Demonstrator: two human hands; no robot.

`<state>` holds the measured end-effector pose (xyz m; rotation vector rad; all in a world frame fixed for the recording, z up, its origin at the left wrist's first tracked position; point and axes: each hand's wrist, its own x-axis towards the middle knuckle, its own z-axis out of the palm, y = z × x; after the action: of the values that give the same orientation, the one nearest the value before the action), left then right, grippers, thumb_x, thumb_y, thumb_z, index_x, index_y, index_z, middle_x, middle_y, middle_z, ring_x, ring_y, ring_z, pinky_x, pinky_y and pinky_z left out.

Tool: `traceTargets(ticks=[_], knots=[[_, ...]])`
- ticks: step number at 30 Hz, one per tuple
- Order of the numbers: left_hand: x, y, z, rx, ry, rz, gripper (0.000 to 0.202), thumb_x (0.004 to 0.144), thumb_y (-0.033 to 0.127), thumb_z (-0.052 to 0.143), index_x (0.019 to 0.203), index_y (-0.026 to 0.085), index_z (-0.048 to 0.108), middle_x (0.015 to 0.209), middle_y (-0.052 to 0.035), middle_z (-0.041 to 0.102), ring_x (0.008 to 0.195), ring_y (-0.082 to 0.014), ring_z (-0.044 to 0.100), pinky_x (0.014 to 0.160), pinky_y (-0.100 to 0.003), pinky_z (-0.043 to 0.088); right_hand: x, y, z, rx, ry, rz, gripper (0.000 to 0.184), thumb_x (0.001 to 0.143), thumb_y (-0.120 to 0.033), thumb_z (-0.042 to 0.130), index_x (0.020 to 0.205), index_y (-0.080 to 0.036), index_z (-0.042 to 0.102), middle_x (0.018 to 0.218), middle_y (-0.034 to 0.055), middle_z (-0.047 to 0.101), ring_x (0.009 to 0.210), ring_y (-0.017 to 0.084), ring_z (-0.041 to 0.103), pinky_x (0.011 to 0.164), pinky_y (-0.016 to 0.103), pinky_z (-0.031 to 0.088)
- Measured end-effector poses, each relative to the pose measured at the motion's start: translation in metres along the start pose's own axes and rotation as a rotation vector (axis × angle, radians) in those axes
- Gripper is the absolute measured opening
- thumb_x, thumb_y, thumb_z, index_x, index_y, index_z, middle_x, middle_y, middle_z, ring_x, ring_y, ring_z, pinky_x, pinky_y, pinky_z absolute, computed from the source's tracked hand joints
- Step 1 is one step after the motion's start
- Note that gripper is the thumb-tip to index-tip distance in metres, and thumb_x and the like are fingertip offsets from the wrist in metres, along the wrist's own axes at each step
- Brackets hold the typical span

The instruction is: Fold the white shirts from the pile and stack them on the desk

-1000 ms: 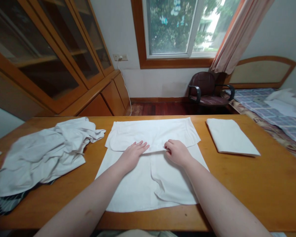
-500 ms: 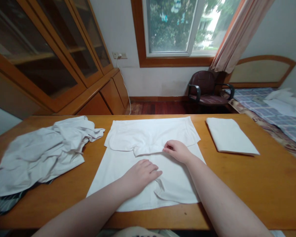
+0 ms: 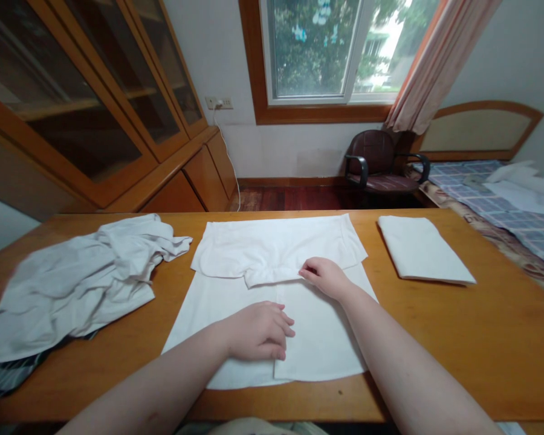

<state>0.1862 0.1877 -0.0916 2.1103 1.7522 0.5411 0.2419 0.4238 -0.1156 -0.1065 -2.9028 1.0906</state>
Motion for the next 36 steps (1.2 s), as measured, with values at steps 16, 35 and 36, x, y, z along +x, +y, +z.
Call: traceTargets(ticks=[16,35,36], knots=[[0.044,-0.13,-0.047,0.432,0.373,-0.856,0.054,0.089,0.039,0.043,0.14,0.023,0.037,0.153,-0.0076,0.022,0.141,-0.0288,0.014,0.112,-0.051,0.012,0.106,-0.028,0.03,-0.461,0.145,-0.044,0.052,0.091,-0.027,0.039,0.141,-0.012,0.035,0.15,0.0118,0.027,0.137,0.025,0.025,0.111,0.047,0.018],[-0.034,-0.2,-0.053,0.381,0.398,-1.253,0.072,0.088,0.06,0.025,0.147,0.019,0.023,0.154,-0.0094,0.018,0.141,-0.0246,0.013,0.113,-0.044,0.014,0.081,0.087,-0.034,-0.572,0.213,0.457,0.077,0.088,-0.064,0.023,0.147,-0.014,0.024,0.153,0.0095,0.022,0.14,0.024,0.017,0.112,0.043,0.013],[-0.036,-0.2,-0.053,0.376,0.394,-1.258,0.073,0.088,0.06,0.025,0.147,0.017,0.023,0.154,-0.0096,0.018,0.141,-0.0242,0.013,0.113,-0.043,0.013,0.079,0.088,-0.035,-0.568,0.206,0.455,0.077,0.088,-0.064,0.023,0.147,-0.014,0.024,0.153,0.0097,0.022,0.14,0.024,0.016,0.112,0.042,0.013]])
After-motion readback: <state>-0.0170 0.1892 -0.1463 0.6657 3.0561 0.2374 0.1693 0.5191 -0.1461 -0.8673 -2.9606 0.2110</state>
